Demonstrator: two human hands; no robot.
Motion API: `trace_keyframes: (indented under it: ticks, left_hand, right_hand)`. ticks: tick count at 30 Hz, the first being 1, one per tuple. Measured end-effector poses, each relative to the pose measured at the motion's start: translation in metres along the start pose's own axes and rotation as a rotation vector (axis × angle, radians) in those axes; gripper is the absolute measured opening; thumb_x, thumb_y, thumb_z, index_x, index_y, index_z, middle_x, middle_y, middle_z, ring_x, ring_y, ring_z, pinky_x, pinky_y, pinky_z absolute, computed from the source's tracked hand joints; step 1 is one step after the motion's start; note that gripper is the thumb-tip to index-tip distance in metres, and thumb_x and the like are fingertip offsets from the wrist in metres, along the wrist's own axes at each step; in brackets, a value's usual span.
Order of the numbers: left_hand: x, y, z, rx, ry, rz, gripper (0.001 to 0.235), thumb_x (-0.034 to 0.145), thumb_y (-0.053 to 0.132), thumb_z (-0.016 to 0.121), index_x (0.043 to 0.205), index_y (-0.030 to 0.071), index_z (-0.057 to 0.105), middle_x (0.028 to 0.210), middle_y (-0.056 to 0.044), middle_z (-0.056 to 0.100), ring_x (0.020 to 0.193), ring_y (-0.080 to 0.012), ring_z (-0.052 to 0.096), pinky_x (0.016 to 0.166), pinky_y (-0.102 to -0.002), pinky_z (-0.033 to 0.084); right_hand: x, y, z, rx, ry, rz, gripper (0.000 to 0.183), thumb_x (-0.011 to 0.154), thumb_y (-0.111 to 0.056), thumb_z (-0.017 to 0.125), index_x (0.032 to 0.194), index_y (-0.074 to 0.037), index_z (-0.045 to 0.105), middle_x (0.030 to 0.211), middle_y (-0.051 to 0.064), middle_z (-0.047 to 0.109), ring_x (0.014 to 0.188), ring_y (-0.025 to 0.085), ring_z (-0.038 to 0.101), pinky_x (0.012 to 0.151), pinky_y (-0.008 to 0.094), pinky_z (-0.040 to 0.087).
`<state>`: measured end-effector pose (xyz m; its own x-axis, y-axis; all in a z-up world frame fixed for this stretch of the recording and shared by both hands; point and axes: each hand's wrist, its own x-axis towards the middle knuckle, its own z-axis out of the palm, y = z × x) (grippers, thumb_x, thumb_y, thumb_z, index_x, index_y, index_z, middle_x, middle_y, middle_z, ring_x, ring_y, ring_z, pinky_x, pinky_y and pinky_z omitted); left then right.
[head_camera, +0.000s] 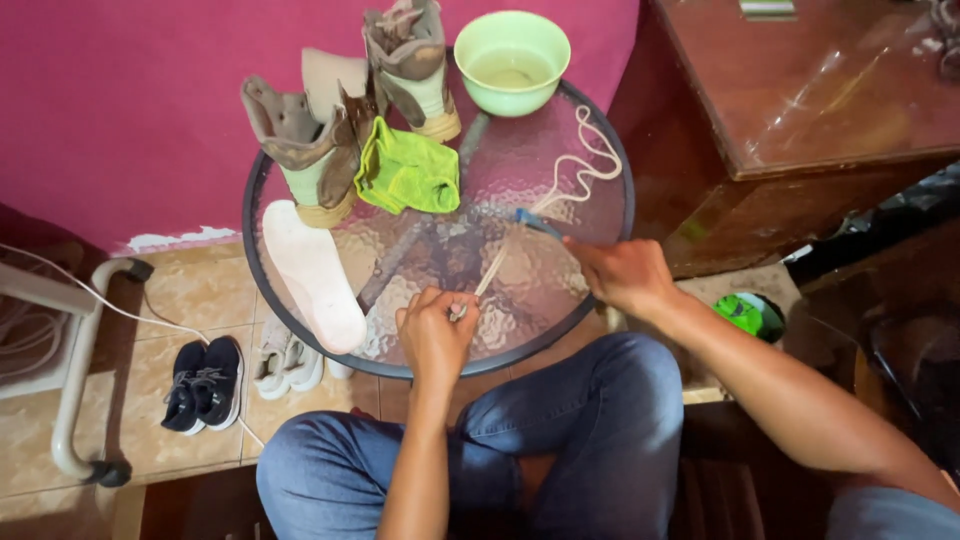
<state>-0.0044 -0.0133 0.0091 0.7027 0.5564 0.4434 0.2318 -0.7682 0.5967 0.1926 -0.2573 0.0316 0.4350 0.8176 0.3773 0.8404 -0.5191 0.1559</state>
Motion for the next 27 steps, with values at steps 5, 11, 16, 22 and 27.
trace_keyframes:
  ticks: [5,11,16,22,27]
  left_hand:
    - [0.001,-0.004,0.003,0.006,0.002,-0.018,0.011,0.075,0.035,0.083,0.072,0.027,0.076,0.068,0.001,0.06,0.077,-0.0218,0.064,0.077,-0.034,0.044]
    - [0.0,-0.003,0.004,-0.009,-0.024,0.006,0.01,0.077,0.035,0.082,0.074,0.027,0.077,0.068,0.001,0.06,0.078,-0.0219,0.064,0.077,-0.035,0.044]
    - [0.002,-0.003,-0.002,-0.014,-0.023,-0.013,0.01,0.077,0.034,0.083,0.075,0.025,0.077,0.068,0.001,0.06,0.078,-0.0232,0.064,0.078,-0.035,0.044]
    - [0.002,-0.004,-0.002,0.016,-0.03,0.003,0.009,0.077,0.035,0.082,0.076,0.027,0.078,0.069,0.001,0.059,0.079,-0.0236,0.063,0.078,-0.036,0.044]
    - [0.001,-0.005,0.003,0.012,-0.028,-0.008,0.011,0.077,0.036,0.082,0.075,0.027,0.076,0.069,0.002,0.06,0.08,-0.0217,0.064,0.079,-0.035,0.044]
  right_hand:
    - [-0.015,-0.047,-0.022,0.242,0.091,-0.182,0.03,0.097,-0.044,0.044,0.108,-0.034,0.07,0.066,-0.008,0.063,0.054,0.018,0.067,0.052,0.035,0.054]
    - [-0.009,-0.026,-0.011,0.085,0.104,-0.083,0.028,0.094,-0.036,0.05,0.112,-0.032,0.072,0.061,-0.002,0.06,0.052,0.022,0.065,0.053,0.039,0.056]
    - [-0.002,-0.062,-0.038,0.265,0.079,-0.127,0.023,0.094,-0.041,0.055,0.086,-0.03,0.073,0.057,-0.003,0.058,0.047,0.026,0.062,0.046,0.043,0.051]
    - [0.005,-0.052,-0.026,0.239,0.148,-0.119,0.019,0.094,-0.037,0.056,0.082,-0.028,0.069,0.061,-0.001,0.059,0.051,0.026,0.062,0.047,0.039,0.053]
    - [0.0,-0.069,-0.053,0.301,0.08,-0.115,0.031,0.096,-0.043,0.051,0.069,-0.029,0.057,0.05,-0.007,0.052,0.046,0.021,0.061,0.046,0.035,0.051]
